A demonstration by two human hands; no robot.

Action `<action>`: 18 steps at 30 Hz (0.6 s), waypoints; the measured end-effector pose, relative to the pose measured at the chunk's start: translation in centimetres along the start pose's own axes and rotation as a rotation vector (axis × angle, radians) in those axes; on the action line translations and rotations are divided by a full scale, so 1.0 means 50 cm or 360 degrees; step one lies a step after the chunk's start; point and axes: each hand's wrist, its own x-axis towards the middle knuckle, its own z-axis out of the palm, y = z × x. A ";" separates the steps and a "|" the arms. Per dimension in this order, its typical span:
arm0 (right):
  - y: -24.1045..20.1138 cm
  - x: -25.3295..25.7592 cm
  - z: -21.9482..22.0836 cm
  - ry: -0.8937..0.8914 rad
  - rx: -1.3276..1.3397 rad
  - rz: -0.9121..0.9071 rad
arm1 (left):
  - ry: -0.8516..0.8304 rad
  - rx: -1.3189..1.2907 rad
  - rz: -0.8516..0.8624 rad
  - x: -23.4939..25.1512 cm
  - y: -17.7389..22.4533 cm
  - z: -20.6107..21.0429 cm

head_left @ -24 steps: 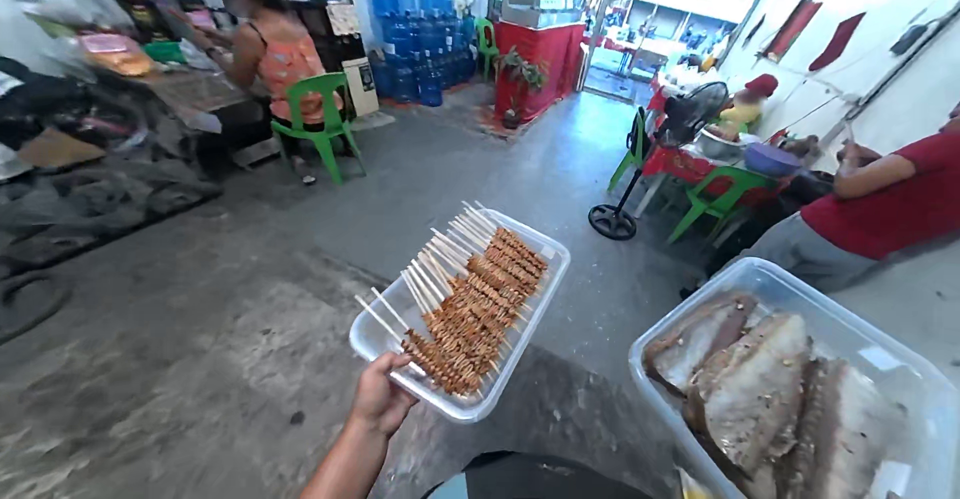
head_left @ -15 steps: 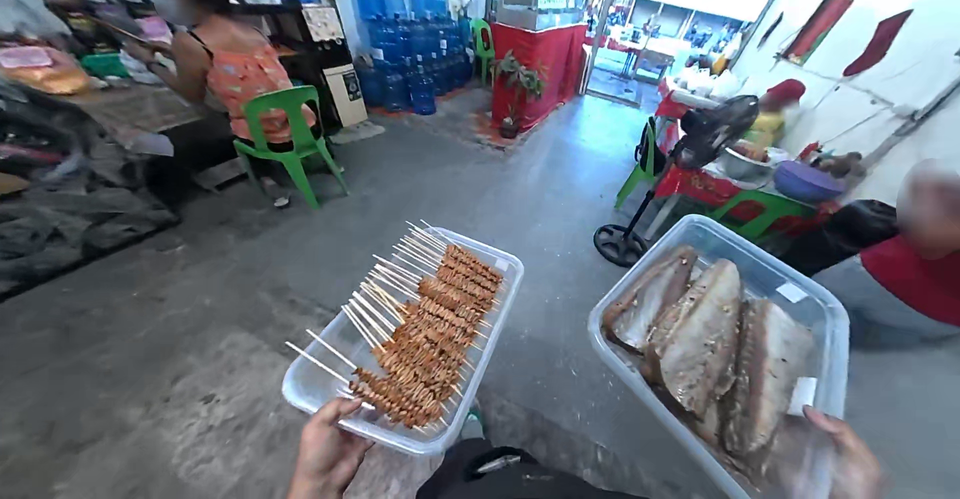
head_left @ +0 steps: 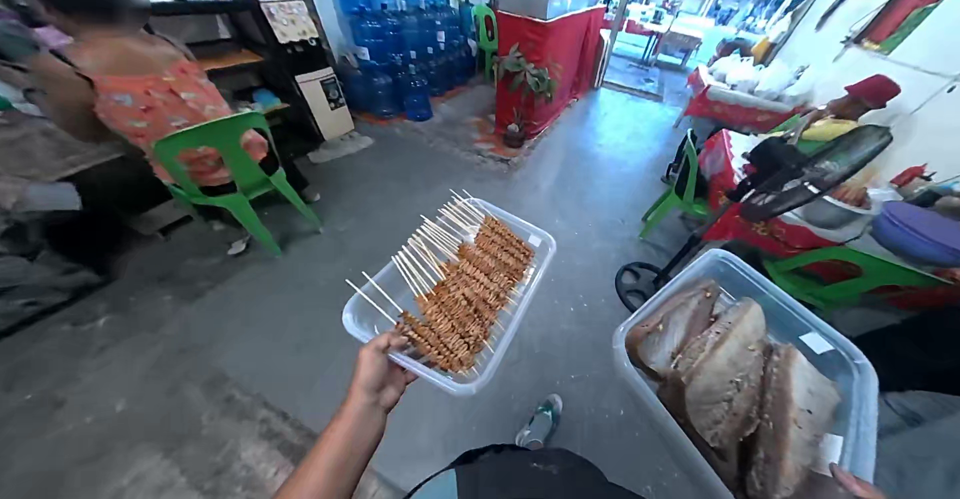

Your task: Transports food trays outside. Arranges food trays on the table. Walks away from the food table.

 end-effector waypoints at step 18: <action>0.318 1.183 0.305 -0.0359 0.0257 0.0063 | 0.0147 -0.0014 0.0114 0.759 0.169 0.768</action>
